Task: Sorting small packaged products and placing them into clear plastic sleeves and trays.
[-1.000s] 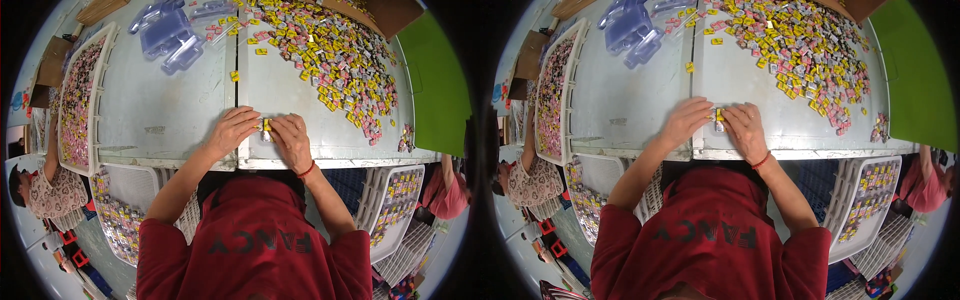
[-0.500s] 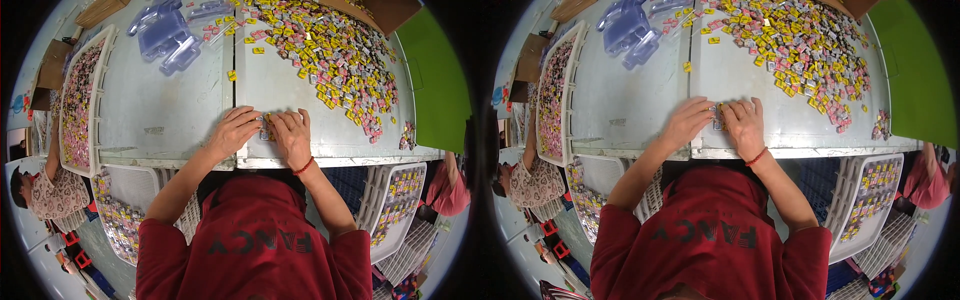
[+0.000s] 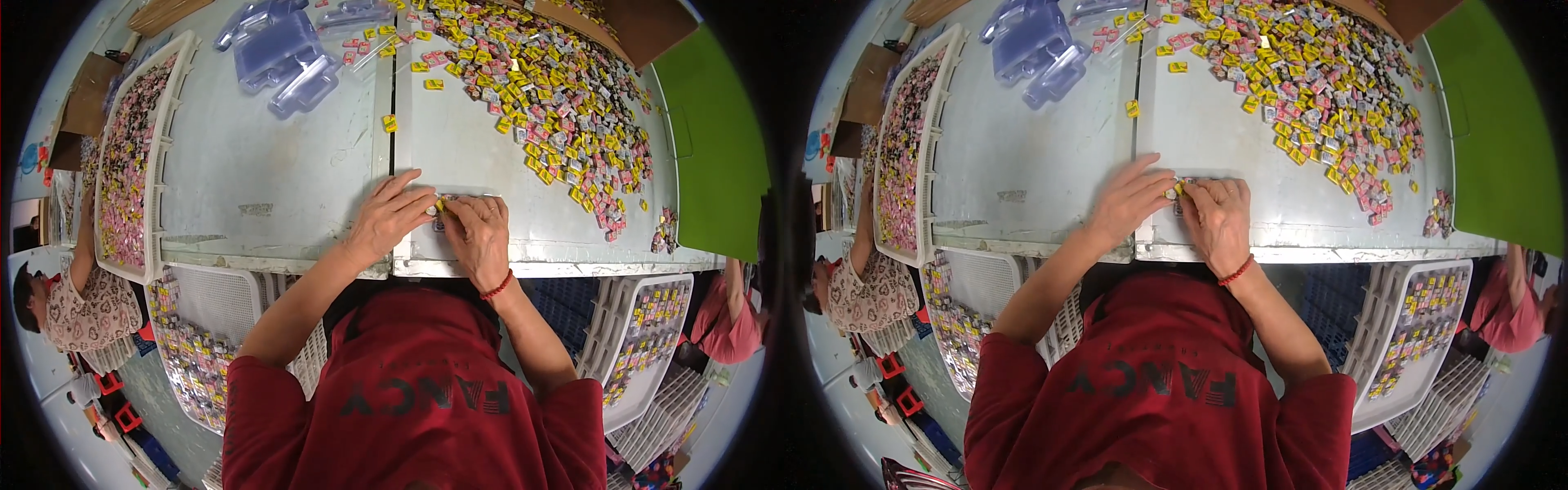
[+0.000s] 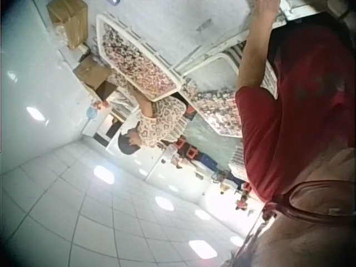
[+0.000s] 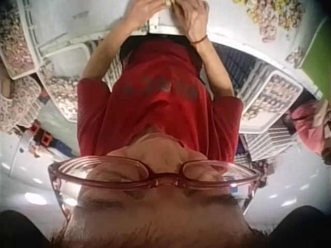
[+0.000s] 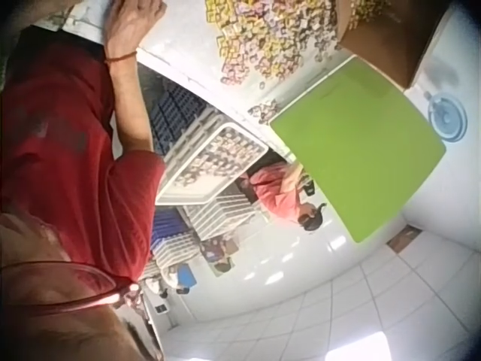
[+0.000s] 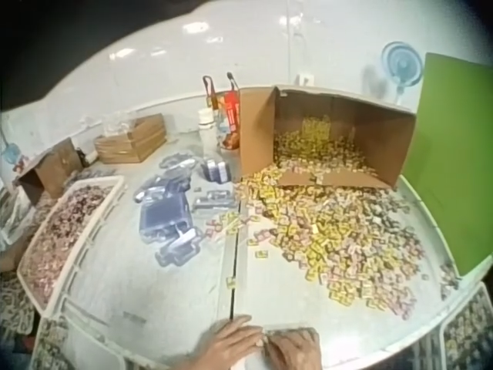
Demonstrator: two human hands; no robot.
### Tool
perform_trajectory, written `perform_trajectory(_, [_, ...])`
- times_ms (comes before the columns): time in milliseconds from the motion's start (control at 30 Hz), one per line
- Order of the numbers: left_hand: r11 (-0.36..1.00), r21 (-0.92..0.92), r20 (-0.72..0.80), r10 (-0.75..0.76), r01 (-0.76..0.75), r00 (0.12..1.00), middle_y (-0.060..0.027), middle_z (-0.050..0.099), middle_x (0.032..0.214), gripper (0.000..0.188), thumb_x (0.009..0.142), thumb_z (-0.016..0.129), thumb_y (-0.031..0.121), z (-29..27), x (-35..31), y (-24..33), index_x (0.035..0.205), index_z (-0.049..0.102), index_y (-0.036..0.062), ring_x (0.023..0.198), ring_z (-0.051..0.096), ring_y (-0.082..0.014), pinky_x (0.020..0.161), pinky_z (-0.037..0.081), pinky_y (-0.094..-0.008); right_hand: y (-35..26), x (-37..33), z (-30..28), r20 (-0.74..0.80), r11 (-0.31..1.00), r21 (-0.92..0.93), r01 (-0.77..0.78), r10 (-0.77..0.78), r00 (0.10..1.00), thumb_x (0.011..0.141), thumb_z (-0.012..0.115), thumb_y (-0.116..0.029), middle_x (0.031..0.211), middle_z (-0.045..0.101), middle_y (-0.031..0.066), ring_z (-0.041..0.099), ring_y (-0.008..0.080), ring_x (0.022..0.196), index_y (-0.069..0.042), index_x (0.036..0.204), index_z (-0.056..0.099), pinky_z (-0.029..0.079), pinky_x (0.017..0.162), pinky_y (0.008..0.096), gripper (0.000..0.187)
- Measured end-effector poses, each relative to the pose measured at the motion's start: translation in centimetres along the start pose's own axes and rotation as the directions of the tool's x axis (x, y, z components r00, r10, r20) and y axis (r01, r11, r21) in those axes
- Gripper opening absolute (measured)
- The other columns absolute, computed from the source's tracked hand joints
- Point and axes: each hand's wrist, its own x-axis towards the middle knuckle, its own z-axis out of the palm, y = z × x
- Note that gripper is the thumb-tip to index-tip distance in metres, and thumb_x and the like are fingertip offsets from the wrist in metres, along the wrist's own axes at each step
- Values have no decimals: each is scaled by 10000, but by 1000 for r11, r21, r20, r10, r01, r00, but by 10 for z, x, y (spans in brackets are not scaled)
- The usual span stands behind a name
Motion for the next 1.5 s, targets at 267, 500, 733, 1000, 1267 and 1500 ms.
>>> perform_trajectory(267, [1000, -12, -72, -14, 13, 997, -45, 660, 1000, 289, 717, 753, 99, 4, -3, -1, 984, 661, 37, 1094, 570, -267, 910, 473, -378, 2, -4, 3, -30, 1000, 16, 12, -12, 999, 733, 721, -33, 926, 657, 108, 593, 284, 859, -25, 935, 673, 421, 885, 417, 208])
perform_trajectory(500, [995, -80, -50, -56, 52, 997, -59, 666, 994, 255, 737, 735, 60, 1, -2, 1, 980, 666, 24, 1080, 577, -271, 894, 483, -372, 4, -2, 5, -99, 997, 25, 70, -67, 993, 707, 733, -15, 877, 636, 85, 554, 272, 793, -32, 920, 670, 422, 827, 421, 222])
perform_trajectory(733, [948, -185, -17, -266, 258, 964, -62, 666, 932, 205, 770, 704, 69, 1, 3, 9, 973, 687, 54, 1029, 568, -259, 877, 476, -361, 3, -4, 5, -53, 999, 41, -1, 3, 999, 738, 728, -55, 921, 657, 116, 595, 302, 872, -34, 948, 671, 413, 929, 441, 219])
perform_trajectory(1000, [830, -283, 106, -472, 481, 875, -71, 653, 854, 121, 804, 674, 105, -2, 14, 10, 908, 690, 46, 923, 553, -247, 815, 464, -366, 1, -1, 6, -108, 998, 38, 41, -37, 993, 738, 719, -33, 832, 631, 100, 557, 297, 781, -33, 929, 638, 424, 866, 440, 208])
perform_trajectory(1267, [937, -152, 4, -317, 314, 948, -63, 590, 902, 165, 768, 714, 123, 1, 11, 12, 899, 647, 49, 964, 525, -260, 844, 446, -368, 4, -3, 8, -84, 998, 55, 9, -5, 996, 741, 715, -39, 825, 631, 107, 555, 309, 786, -36, 924, 639, 415, 901, 459, 198])
perform_trajectory(1500, [942, -40, -11, -333, 333, 943, -77, 535, 1013, 230, 726, 750, 118, 3, 9, 20, 901, 622, 42, 1041, 485, -287, 868, 430, -388, 2, -4, 10, -93, 999, 45, 0, 4, 996, 741, 718, -41, 848, 634, 105, 559, 312, 815, -41, 926, 639, 414, 919, 477, 201])
